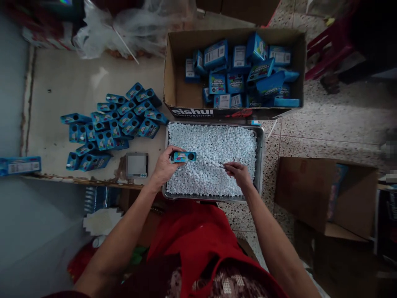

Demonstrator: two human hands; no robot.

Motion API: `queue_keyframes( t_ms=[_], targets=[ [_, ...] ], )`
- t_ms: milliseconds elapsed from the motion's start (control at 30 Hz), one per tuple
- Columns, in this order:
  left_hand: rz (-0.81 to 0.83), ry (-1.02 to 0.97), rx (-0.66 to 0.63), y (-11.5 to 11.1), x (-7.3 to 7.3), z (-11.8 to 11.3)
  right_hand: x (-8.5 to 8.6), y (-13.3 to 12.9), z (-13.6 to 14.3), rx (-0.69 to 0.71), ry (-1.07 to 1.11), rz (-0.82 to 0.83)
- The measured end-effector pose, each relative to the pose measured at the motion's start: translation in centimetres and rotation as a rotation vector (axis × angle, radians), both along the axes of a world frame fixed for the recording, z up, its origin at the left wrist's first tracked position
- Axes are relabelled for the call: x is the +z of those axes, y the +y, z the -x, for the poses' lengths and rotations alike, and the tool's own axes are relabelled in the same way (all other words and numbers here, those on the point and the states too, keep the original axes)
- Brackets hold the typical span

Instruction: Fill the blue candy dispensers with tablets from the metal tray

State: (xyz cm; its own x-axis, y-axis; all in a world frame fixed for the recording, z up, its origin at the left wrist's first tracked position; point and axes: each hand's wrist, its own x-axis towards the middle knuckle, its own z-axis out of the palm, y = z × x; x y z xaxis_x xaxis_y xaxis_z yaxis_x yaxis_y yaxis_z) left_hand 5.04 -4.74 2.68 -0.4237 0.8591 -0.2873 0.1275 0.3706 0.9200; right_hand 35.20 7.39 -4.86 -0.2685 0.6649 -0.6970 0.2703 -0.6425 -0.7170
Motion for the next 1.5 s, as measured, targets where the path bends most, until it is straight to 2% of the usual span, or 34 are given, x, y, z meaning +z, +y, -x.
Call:
queue_keyframes(
  t_ms=[133,233,333,433,633,733,833,967,1033,1067,1133,1167,1233,1300,1367,1400,1433,1500],
  targets=[
    [0.048,0.093,-0.066,0.6,1.3,-0.7,5.2,1.9,-1.0,0.026,0.107,0.032],
    [0.032,0.088,-0.076,1.3,2.3,-1.4,9.4,3.4,-0.1,0.076,0.131,-0.050],
    [0.030,0.105,-0.069,1.6,2.9,-1.6,12.2,4.7,1.6,0.141,0.124,-0.122],
    [0.043,0.168,-0.066,1.5,3.0,-1.2,13.1,5.7,2.4,0.200,0.120,-0.108],
    [0.007,0.191,0.027,0.4,3.1,0.3,11.6,6.0,2.5,0.194,0.101,0.002],
    [0.022,0.204,0.003,0.3,3.2,0.4,12.0,5.3,3.5,0.212,0.087,-0.033],
    [0.036,0.143,-0.061,0.9,2.8,-0.4,14.1,4.0,5.5,0.279,0.010,-0.199],
    [0.026,0.043,-0.098,1.6,1.8,-1.8,19.2,1.7,8.0,0.464,-0.262,-0.701],
    [0.011,0.013,-0.091,1.7,1.2,-1.9,21.3,0.9,7.5,0.528,-0.326,-0.884],
    [0.003,-0.010,-0.079,1.6,0.9,-1.7,21.8,0.8,6.6,0.526,-0.334,-0.906],
    [-0.009,-0.102,-0.026,1.4,0.3,-1.2,21.0,1.0,3.3,0.434,-0.364,-0.836],
    [-0.014,-0.168,0.001,1.3,0.0,-0.9,19.6,1.4,1.2,0.356,-0.393,-0.767],
    [-0.014,-0.299,0.012,1.2,-0.6,-0.8,15.1,2.2,-2.9,0.177,-0.479,-0.634],
    [0.004,-0.372,-0.028,1.3,-1.1,-1.1,9.4,2.7,-5.4,0.032,-0.510,-0.497],
    [0.008,-0.384,-0.033,1.5,-1.5,-1.5,4.0,2.4,-5.6,-0.053,-0.417,-0.359],
    [0.004,-0.383,-0.011,1.5,-1.6,-1.7,1.8,2.0,-5.0,-0.065,-0.352,-0.303],
    [0.000,-0.379,0.014,1.5,-1.7,-1.6,0.2,1.6,-4.1,-0.062,-0.289,-0.258],
    [0.002,-0.360,0.051,1.2,-1.7,-1.2,-1.4,0.9,-2.5,-0.043,-0.211,-0.209]
  ],
)
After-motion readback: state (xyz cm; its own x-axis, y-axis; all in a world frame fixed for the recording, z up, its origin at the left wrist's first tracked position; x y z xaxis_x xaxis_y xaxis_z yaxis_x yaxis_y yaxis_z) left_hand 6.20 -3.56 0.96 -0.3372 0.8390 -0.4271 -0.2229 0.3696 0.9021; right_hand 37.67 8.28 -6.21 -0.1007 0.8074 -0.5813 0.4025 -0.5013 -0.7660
